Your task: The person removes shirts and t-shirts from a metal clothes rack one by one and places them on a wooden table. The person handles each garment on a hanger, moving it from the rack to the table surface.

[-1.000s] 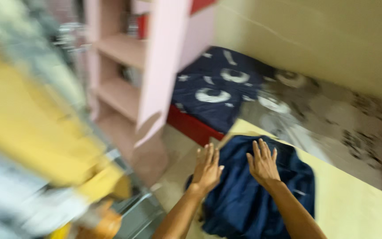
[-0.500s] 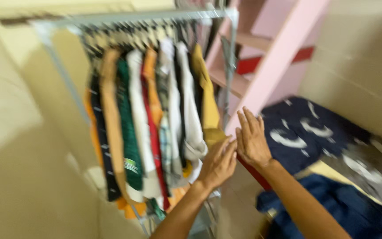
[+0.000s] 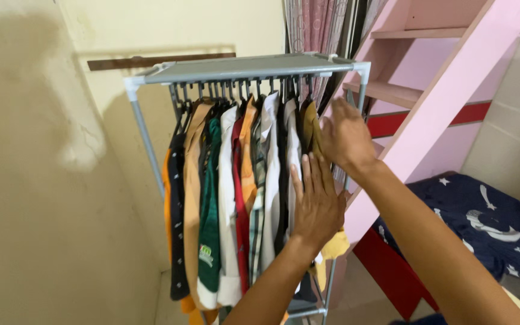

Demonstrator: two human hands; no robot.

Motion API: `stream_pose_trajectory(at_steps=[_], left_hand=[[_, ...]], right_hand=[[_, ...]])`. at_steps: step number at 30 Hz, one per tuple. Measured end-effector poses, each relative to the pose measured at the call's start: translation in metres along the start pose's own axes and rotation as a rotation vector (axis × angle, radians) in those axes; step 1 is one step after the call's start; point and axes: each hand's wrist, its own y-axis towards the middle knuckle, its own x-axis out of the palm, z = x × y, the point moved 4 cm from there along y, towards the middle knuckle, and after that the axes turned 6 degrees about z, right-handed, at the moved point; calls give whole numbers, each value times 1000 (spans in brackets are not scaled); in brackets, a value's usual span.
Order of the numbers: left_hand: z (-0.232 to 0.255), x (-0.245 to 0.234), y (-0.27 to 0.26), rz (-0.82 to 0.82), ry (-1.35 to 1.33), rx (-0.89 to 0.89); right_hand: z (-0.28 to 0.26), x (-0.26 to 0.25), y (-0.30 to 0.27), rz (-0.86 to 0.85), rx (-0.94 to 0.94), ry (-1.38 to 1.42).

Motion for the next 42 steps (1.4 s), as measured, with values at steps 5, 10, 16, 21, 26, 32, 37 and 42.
stream_pose_trajectory(at_steps=[5, 10, 16, 21, 26, 32, 37, 42], left_hand=[[4, 26, 11, -51, 69, -21], [5, 40, 17, -55, 217, -7], [-1, 42, 21, -105, 418, 71], [-9, 44, 16, -188, 599, 133], [-15, 52, 10, -216, 619, 174], [-17, 64, 4, -151, 399, 93], [-22, 73, -1, -134, 324, 75], [-31, 70, -4, -106, 307, 96]], right_hand=[[12, 34, 27, -215, 160, 40], [33, 66, 49, -333, 101, -173], [31, 84, 55, -558, 269, -72], [16, 85, 45, -572, 316, -2], [19, 90, 41, -515, 242, -47], [27, 97, 41, -457, 226, -39], [30, 103, 40, -395, 236, 35], [33, 103, 43, -326, 278, 26]])
